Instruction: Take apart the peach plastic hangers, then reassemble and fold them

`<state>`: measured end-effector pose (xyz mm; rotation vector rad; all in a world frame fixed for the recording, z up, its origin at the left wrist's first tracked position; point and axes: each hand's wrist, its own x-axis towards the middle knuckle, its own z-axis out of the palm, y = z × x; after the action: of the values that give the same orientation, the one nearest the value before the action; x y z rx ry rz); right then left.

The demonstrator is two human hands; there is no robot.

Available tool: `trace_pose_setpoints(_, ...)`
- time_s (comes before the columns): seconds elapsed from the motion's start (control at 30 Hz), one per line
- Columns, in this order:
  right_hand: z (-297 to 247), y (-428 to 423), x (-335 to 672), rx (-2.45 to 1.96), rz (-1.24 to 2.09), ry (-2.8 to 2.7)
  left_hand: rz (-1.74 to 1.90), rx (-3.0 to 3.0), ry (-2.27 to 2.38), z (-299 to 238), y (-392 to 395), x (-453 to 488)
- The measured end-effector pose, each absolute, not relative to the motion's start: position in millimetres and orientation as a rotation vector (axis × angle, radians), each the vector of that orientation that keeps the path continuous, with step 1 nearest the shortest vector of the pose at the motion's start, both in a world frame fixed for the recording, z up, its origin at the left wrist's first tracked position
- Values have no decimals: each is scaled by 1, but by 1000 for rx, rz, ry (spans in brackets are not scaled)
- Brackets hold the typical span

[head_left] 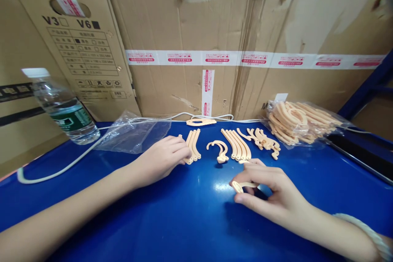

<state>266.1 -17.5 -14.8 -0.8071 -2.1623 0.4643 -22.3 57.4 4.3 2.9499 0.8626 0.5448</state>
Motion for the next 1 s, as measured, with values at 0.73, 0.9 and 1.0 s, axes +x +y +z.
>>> trace_pose_setpoints(0.73, -8, 22, 283, -835, 173, -2320, 838, 2691, 791, -8, 49, -16)
trace_pose_setpoints(0.9, -2, 36, 269, -833, 105, -2415, 867, 2760, 766, -11, 48, -15)
trace_pose_setpoints(1.0, 1, 44, 260, -840, 108, -2486, 886, 2840, 742, -13, 48, -16)
